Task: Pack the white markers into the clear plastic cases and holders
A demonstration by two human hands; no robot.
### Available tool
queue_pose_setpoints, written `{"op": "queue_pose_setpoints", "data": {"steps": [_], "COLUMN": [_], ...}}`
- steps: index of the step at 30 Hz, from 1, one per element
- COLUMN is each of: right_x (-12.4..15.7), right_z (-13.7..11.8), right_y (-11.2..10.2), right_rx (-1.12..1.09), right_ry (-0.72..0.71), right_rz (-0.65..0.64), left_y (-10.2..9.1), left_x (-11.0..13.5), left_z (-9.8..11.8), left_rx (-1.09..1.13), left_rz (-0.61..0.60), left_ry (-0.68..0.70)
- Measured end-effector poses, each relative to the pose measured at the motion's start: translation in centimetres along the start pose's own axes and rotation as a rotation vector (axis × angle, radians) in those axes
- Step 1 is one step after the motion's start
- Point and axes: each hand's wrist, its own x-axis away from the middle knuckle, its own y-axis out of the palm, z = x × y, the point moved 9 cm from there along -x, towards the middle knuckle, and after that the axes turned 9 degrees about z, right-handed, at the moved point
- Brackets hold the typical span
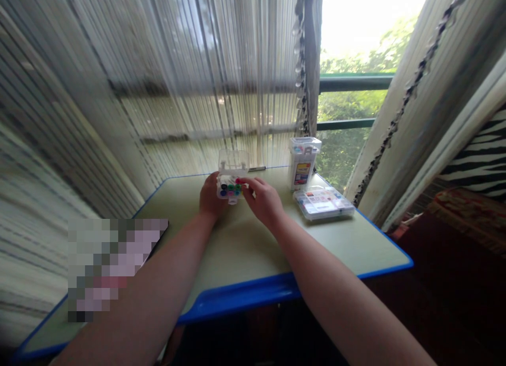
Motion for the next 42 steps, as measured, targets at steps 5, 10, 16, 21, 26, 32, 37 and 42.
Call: {"op": "queue_pose_setpoints", "data": {"steps": [5,10,16,21,26,32,37,42], "right_x": [0.0,0.0,-0.2,-0.1,-0.1,-0.2,-0.1,-0.1], "right_z": [-0.4,-0.6,0.4,0.7,1.1,1.2,1.6,1.6], "right_y": [0.4,0.2,0.5,0.9,0.8,1.0,0.9,0.8], "right_rx": [-0.015,-0.021,-0.061,-0.122,-0.14,-0.161,-0.147,-0.136], "right_ry": [-0.014,-0.036,0.044,0.09,0.125,0.149,0.178,0.185], "right_rz": [-0.05,-0.055,-0.034,-0.052,-0.048,-0.069,-0.066,-0.047], "left_y": [0.0,0.0,0.5,0.7,0.5,0.6,0.5,0.5], "left_x": [0.1,0.2,0.2,0.3,0.3,0.1,0.2,0.3], "left_z": [0.3,0.6,0.7,1.4,1.0,1.0,1.0,1.0], "left_rx": [0.013,0.035,0.029,0.044,0.041,0.044,0.051,0.054], "left_rz": [-0.035,-0.05,-0.062,-0.087,-0.074,-0.066,-0.07,-0.064], "left_ry": [0.017,0.022,0.067,0.123,0.074,0.075,0.067,0.081]}}
